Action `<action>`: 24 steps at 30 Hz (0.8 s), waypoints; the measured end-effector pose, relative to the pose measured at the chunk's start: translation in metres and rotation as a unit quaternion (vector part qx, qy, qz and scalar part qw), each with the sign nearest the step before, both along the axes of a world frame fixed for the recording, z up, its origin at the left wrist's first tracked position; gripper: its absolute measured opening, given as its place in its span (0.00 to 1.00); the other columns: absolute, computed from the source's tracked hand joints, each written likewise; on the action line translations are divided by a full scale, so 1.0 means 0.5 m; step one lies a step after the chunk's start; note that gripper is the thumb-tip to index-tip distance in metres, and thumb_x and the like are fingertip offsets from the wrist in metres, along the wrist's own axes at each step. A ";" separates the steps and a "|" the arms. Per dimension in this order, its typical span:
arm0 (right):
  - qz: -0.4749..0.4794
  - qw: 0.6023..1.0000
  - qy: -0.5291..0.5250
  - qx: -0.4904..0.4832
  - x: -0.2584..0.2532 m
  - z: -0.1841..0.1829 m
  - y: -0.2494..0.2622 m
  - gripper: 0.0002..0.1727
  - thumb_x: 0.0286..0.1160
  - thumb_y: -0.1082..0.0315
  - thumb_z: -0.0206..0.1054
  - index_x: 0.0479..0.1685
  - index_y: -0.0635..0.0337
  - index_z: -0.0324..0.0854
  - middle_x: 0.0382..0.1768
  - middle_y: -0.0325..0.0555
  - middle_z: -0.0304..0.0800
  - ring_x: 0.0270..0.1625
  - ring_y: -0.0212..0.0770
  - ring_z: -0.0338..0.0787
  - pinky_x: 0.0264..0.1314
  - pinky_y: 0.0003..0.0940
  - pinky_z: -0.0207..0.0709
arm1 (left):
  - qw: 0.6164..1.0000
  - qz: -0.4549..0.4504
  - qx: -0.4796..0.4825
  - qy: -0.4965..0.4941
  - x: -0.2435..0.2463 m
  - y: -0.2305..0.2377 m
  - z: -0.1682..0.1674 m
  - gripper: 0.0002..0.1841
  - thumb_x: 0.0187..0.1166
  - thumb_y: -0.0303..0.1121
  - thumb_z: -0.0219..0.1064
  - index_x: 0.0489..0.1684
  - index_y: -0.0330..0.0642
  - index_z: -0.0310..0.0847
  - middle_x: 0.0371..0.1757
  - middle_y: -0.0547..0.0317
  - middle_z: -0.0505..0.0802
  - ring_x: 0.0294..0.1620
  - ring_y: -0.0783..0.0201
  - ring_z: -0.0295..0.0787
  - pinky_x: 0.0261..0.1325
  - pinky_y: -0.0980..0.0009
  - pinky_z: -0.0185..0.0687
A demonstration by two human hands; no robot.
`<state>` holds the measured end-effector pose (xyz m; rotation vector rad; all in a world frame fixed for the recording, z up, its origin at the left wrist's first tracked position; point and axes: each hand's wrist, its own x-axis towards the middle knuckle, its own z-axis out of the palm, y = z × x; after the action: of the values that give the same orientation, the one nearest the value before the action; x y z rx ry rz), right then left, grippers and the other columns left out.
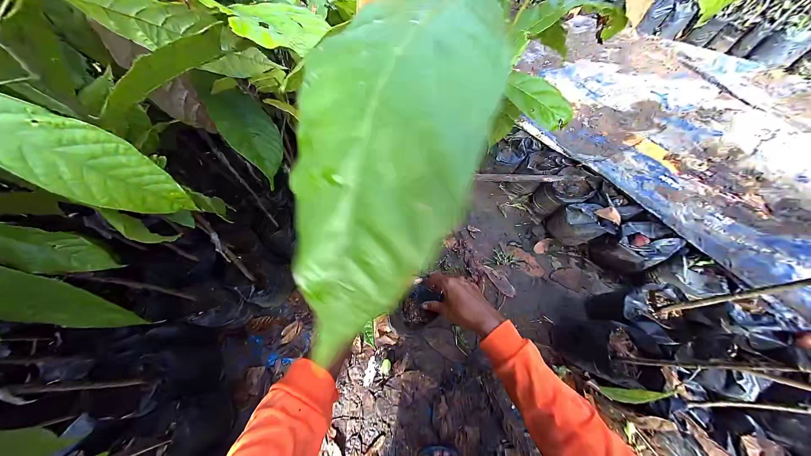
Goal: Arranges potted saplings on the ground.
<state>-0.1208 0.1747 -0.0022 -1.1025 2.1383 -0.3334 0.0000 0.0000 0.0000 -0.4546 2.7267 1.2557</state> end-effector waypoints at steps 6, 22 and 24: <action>0.016 0.996 0.087 -0.005 0.007 0.009 -0.001 0.18 0.88 0.59 0.58 0.51 0.63 0.88 0.48 0.62 0.93 0.58 0.64 0.91 0.63 0.65 0.78 | 0.999 -0.014 0.000 0.031 0.015 -0.018 -0.043 0.14 0.84 0.45 0.67 0.51 0.47 0.92 0.46 0.59 0.96 0.51 0.63 0.92 0.65 0.55 0.83; 0.089 0.955 0.177 -0.222 0.153 -0.011 0.028 0.19 0.81 0.56 0.64 0.52 0.62 0.90 0.47 0.54 0.95 0.56 0.58 0.93 0.67 0.59 0.79 | 1.000 0.003 0.009 0.030 0.008 -0.015 -0.034 0.15 0.82 0.46 0.69 0.49 0.46 0.93 0.45 0.58 0.96 0.50 0.62 0.92 0.63 0.54 0.83; 0.080 0.960 0.163 -0.215 0.183 -0.026 0.021 0.20 0.77 0.58 0.68 0.58 0.65 0.87 0.49 0.57 0.94 0.59 0.60 0.91 0.73 0.60 0.75 | 1.000 -0.010 0.022 0.010 0.006 -0.012 -0.004 0.15 0.84 0.43 0.67 0.49 0.40 0.91 0.44 0.53 0.95 0.49 0.58 0.91 0.63 0.51 0.81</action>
<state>-0.0291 0.1850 -0.0152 -1.6662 2.3013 -0.5944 0.0030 -0.0059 -0.0018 -0.4126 2.7069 1.3205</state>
